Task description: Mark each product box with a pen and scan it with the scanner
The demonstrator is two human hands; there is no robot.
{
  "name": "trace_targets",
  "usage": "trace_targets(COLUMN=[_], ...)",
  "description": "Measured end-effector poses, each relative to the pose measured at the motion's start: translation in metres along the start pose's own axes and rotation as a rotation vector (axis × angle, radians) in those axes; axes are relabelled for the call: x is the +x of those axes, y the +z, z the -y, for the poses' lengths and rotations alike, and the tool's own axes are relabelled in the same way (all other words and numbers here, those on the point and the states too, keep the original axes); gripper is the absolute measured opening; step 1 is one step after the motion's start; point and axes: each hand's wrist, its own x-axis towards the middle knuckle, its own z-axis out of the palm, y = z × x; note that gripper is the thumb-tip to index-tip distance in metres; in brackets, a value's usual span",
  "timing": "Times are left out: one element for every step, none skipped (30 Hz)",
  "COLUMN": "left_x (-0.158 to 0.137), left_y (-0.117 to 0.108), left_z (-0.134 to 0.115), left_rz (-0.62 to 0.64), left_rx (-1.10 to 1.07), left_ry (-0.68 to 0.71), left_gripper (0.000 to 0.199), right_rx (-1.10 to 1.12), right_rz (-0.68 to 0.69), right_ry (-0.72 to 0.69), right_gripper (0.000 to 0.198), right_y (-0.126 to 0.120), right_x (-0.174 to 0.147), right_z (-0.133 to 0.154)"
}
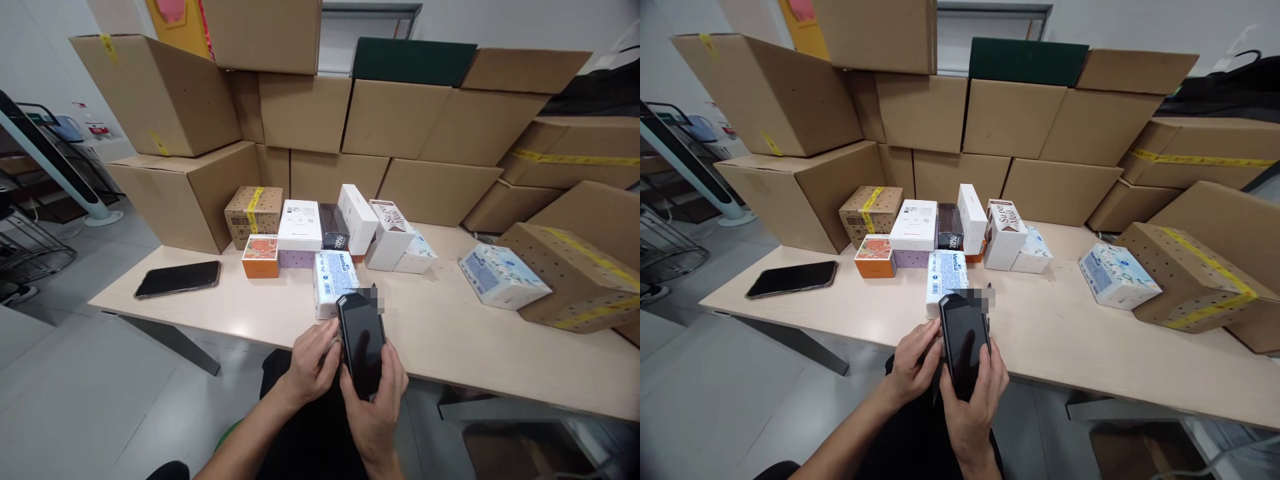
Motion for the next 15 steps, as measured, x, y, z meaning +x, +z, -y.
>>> trace_targets(left_x=[-0.0003, -0.0007, -0.0010, -0.0014, -0.0016, -0.0018, -0.0019, -0.0020, -0.0019, -0.0018, -0.0015, -0.0013, -0.0010, -0.0007, -0.0005], left_y=[0.0007, 0.0012, 0.0016, 0.0017, 0.0016, 0.0014, 0.0009, 0.0005, 0.0000, -0.0003, -0.0005, -0.0005, -0.0005, -0.0003, -0.0001], left_z=[0.0004, 0.0007, 0.0010, 0.0011, 0.0011, 0.0009, 0.0007, 0.0004, 0.0001, -0.0001, -0.0004, -0.0006, -0.0007, -0.0009, -0.0011], left_rz=[-0.003, -0.006, -0.009, -0.010, -0.008, -0.005, -0.002, 0.002, 0.003, 0.003, -0.002, -0.007, -0.012, -0.019, -0.026], left_rx=[0.000, -0.003, -0.009, -0.016, -0.023, -0.030, -0.036, -0.042, -0.046, -0.049, -0.053, -0.058, -0.063, -0.070, -0.077], left_ry=[0.009, 0.016, 0.022, 0.026, 0.029, 0.032, 0.032, 0.030, 0.028, 0.026, 0.024, 0.023, 0.021, 0.018, 0.012], left_gripper=[0.054, 0.055, 0.055, 0.055, 0.055, 0.056, 0.056, 0.056, 0.056, 0.056, 0.056, 0.056, 0.056, 0.055, 0.055], right_rx=[-0.004, -0.007, -0.012, -0.016, -0.021, -0.027, -0.033, -0.039, -0.044, -0.046, -0.046, -0.045, -0.042, -0.038, -0.033], right_rz=[-0.008, -0.011, -0.013, -0.013, -0.011, -0.009, -0.006, -0.006, -0.007, -0.008, -0.010, -0.010, -0.010, -0.007, -0.003], right_ry=[-0.005, -0.007, -0.010, -0.010, -0.011, -0.013, -0.015, -0.016, -0.018, -0.019, -0.020, -0.021, -0.024, -0.028, -0.032], right_gripper=[0.079, 0.079, 0.079, 0.078, 0.078, 0.078, 0.077, 0.077, 0.076, 0.076, 0.076, 0.076, 0.076, 0.077, 0.077], right_y=[0.0005, 0.0009, 0.0012, 0.0015, 0.0018, 0.0020, 0.0023, 0.0025, 0.0026, 0.0027, 0.0027, 0.0026, 0.0024, 0.0021, 0.0018], right_x=[0.0003, 0.0006, 0.0009, 0.0010, 0.0010, 0.0010, 0.0009, 0.0008, 0.0007, 0.0006, 0.0005, 0.0005, 0.0005, 0.0005, 0.0005], right_z=[0.0001, 0.0001, 0.0001, 0.0001, 0.0000, -0.0001, -0.0003, -0.0005, -0.0006, -0.0008, -0.0009, -0.0009, -0.0009, -0.0009, -0.0008])
